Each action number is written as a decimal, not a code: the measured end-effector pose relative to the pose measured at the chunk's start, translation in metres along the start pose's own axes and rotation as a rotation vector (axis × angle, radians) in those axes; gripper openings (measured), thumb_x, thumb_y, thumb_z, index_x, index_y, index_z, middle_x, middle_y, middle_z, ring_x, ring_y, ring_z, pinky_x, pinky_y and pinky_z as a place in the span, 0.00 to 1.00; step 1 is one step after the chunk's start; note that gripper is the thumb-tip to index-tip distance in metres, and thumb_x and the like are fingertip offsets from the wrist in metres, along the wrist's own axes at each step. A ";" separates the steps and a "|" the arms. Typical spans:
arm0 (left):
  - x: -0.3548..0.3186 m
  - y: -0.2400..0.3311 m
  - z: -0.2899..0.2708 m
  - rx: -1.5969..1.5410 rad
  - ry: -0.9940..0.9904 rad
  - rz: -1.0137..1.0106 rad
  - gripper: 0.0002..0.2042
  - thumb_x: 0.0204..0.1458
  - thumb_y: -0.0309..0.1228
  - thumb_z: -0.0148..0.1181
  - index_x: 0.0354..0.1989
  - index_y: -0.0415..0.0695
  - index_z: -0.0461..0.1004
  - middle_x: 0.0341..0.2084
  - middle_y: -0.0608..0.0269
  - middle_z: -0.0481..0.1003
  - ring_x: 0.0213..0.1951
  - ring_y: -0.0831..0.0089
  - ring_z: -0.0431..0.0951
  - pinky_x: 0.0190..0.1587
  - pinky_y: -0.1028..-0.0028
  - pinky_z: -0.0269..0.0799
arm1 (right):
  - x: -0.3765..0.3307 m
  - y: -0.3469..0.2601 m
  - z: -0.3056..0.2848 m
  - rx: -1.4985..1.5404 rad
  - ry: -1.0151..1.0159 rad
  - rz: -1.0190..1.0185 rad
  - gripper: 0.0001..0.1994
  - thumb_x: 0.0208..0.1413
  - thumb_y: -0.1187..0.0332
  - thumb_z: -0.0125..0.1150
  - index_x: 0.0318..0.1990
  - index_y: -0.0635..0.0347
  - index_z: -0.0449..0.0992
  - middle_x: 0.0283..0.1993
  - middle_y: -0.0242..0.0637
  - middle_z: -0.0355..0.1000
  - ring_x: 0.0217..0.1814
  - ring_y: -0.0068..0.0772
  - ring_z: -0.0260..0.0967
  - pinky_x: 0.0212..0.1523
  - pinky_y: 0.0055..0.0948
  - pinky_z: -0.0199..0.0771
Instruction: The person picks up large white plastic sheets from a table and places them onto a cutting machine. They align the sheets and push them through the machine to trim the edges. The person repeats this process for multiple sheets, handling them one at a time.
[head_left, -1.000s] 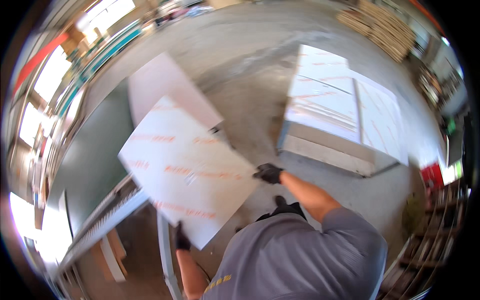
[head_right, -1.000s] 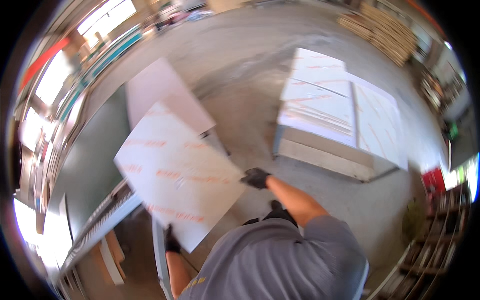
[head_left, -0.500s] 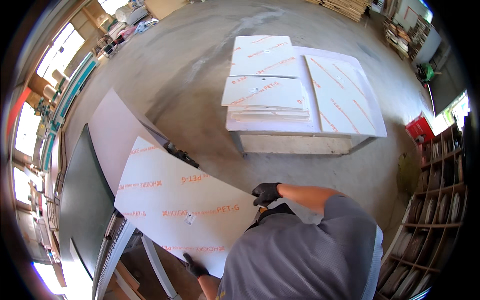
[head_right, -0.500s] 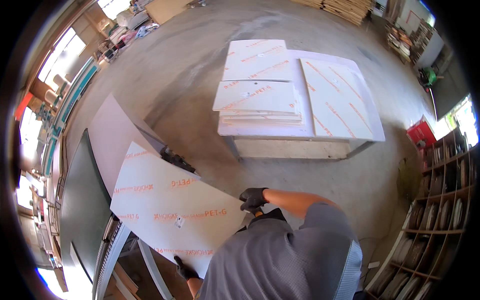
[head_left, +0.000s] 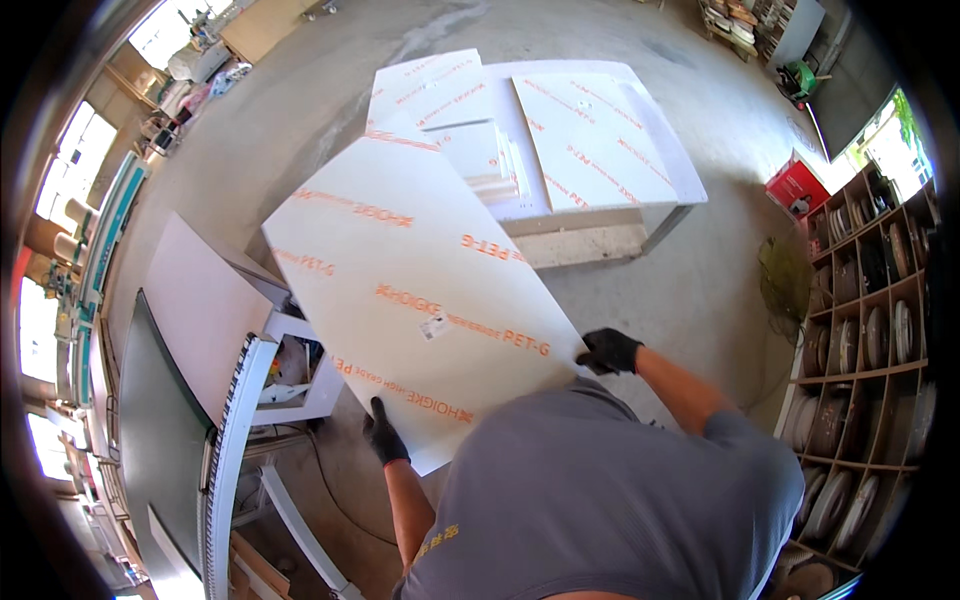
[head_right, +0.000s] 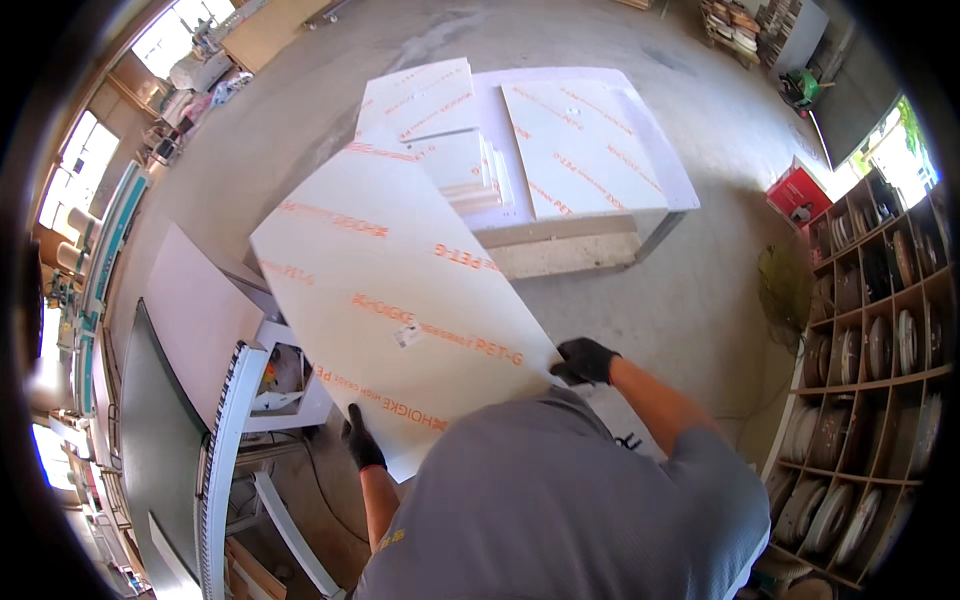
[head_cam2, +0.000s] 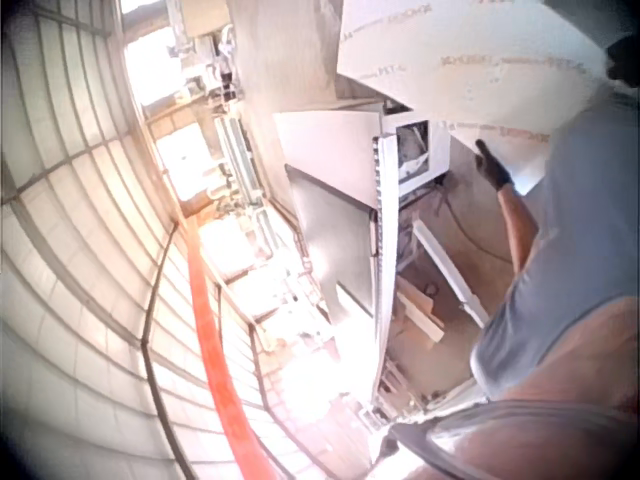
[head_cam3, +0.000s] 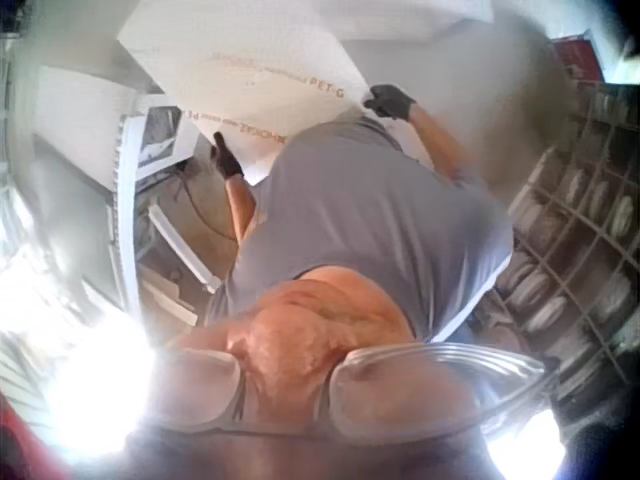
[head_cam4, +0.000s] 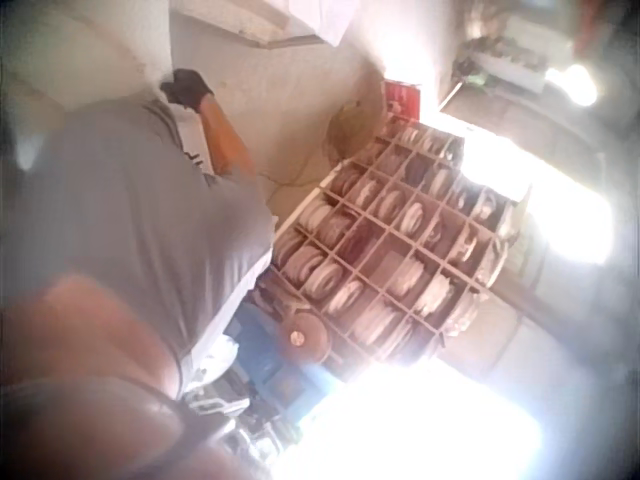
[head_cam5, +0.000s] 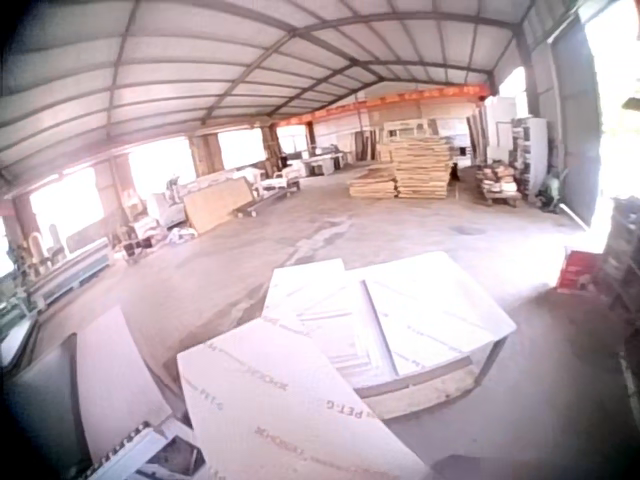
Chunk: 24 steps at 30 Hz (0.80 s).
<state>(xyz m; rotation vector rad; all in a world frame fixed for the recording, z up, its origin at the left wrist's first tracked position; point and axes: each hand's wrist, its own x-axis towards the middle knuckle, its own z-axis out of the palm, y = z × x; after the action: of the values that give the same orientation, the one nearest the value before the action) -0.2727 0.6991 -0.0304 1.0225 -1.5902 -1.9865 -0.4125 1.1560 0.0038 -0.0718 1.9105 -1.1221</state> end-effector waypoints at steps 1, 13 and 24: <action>0.005 0.002 0.012 -0.030 0.002 0.000 0.19 0.58 0.41 0.60 0.43 0.34 0.75 0.34 0.61 0.77 0.32 0.76 0.75 0.37 0.75 0.71 | -0.008 0.000 -0.003 -0.019 0.043 -0.004 0.12 0.53 0.60 0.63 0.31 0.61 0.75 0.19 0.31 0.69 0.18 0.21 0.63 0.19 0.27 0.63; 0.167 0.016 0.184 0.250 -0.190 0.029 0.18 0.55 0.43 0.62 0.33 0.36 0.77 0.25 0.71 0.74 0.24 0.81 0.67 0.27 0.77 0.62 | 0.064 -0.001 -0.094 0.348 0.271 -0.015 0.11 0.51 0.66 0.66 0.36 0.65 0.77 0.17 0.30 0.67 0.14 0.21 0.60 0.15 0.26 0.61; 0.414 0.116 0.367 0.723 -0.265 0.085 0.28 0.51 0.53 0.62 0.09 0.49 0.62 0.09 0.72 0.57 0.16 0.76 0.56 0.23 0.70 0.54 | 0.211 -0.168 -0.240 0.588 0.293 -0.114 0.09 0.53 0.66 0.63 0.32 0.64 0.75 0.13 0.29 0.61 0.10 0.21 0.55 0.12 0.25 0.55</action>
<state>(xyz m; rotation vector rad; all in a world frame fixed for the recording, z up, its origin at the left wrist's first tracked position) -0.8323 0.6216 -0.0097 0.9144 -2.5501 -1.5477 -0.7708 1.1237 0.0314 0.3280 1.7591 -1.8104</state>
